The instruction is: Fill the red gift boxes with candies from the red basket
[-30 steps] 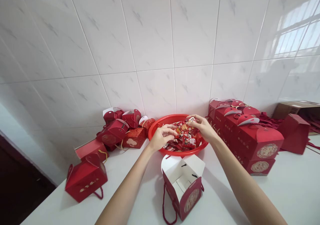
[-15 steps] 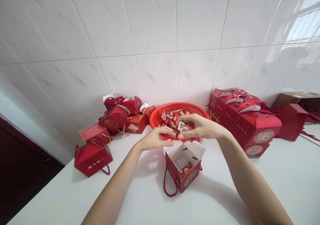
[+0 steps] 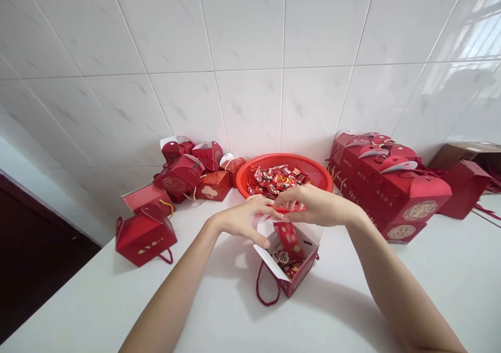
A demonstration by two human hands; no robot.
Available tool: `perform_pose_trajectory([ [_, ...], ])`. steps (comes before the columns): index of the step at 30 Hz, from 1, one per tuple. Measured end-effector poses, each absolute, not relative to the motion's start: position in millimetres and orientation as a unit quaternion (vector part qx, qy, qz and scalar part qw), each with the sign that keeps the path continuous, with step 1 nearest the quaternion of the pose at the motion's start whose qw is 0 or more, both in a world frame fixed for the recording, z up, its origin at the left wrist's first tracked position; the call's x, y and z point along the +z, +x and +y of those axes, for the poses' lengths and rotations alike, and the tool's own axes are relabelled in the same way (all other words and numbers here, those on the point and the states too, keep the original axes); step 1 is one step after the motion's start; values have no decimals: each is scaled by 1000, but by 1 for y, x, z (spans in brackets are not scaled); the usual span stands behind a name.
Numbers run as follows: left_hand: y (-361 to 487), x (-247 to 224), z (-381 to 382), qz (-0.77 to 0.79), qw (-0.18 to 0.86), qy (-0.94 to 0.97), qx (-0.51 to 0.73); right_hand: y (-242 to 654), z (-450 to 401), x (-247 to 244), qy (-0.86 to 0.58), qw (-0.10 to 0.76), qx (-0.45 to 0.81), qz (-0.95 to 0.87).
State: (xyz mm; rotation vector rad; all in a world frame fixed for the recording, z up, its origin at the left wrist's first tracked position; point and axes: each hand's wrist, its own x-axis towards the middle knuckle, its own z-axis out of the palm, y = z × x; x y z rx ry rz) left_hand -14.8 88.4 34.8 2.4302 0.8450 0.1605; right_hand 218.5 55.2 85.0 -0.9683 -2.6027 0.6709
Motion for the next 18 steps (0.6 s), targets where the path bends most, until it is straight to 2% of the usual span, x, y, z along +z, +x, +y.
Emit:
perform_pose_trajectory([
  [7, -11, 40, 85, 323, 270, 906, 43, 235, 37, 97, -355, 104, 210, -905],
  [12, -13, 48, 80, 340, 282, 897, 14, 257, 26, 105, -432, 70, 192, -879],
  [18, -20, 75, 58, 382, 293, 875, -57, 270, 19, 81, -517, 45, 185, -834],
])
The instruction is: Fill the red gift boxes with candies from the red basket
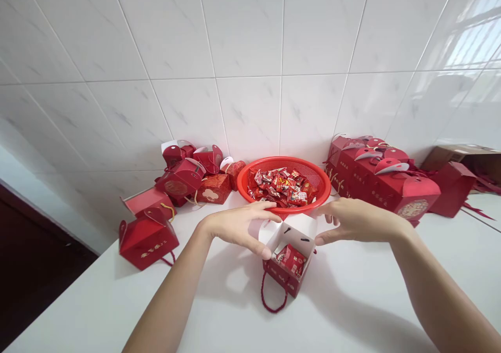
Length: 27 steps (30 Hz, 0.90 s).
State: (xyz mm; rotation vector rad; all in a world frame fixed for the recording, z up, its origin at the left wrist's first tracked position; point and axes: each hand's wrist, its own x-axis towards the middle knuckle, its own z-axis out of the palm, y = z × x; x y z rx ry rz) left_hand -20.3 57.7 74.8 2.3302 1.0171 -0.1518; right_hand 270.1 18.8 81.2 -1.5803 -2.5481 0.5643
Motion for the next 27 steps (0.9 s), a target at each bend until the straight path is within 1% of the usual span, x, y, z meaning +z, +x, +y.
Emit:
perform_pose_trajectory([
  [3, -20, 82, 50, 385, 283, 876, -62, 269, 9, 64, -515, 68, 214, -827],
  [7, -17, 80, 46, 391, 255, 884, -26, 264, -5, 45, -456, 165, 276, -830],
  [11, -11, 75, 39, 412, 232, 881, -10, 257, -16, 22, -396, 229, 310, -833],
  [15, -9, 72, 29, 459, 204, 864, -20, 245, -23, -5, -347, 234, 318, -851],
  [18, -8, 70, 26, 496, 190, 846, -37, 236, -28, -19, -341, 223, 312, -858],
  [21, -8, 72, 25, 518, 193, 831, -67, 230, -32, -26, -344, 236, 310, -854],
  [24, -6, 77, 24, 489, 212, 842, -79, 225, -35, -26, -362, 274, 300, -839],
  [27, -1, 81, 21, 407, 255, 876, -54, 221, -36, -26, -395, 331, 271, -813],
])
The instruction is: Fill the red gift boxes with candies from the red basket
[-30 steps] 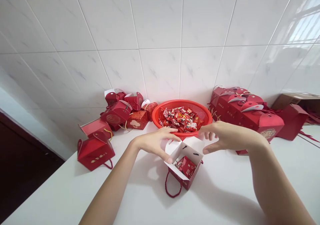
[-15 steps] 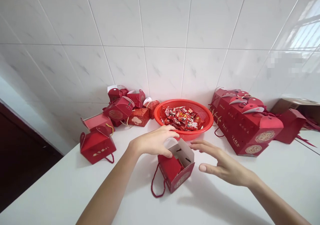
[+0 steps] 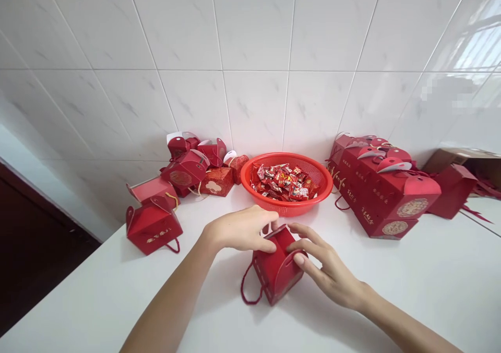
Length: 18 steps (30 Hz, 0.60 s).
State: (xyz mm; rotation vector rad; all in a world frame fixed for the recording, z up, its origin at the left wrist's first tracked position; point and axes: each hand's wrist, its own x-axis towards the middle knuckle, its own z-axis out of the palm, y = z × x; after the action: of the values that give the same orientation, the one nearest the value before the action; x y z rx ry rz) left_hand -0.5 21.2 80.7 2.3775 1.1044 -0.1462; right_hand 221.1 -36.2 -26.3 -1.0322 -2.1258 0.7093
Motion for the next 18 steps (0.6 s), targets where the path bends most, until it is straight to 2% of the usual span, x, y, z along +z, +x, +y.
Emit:
perform_pose_trajectory([
  [4, 7, 79, 18, 339, 300, 890, -52, 222, -31, -32, -437, 399, 225, -774],
  [10, 18, 68, 11, 344, 303, 885, -73, 228, -25, -37, -473, 428, 175, -750],
  [13, 23, 62, 7, 373, 270, 884, -83, 226, -32, -36, -486, 415, 144, -756],
  [18, 27, 59, 9, 356, 272, 889, -93, 218, -57, -37, -492, 334, 71, -801],
])
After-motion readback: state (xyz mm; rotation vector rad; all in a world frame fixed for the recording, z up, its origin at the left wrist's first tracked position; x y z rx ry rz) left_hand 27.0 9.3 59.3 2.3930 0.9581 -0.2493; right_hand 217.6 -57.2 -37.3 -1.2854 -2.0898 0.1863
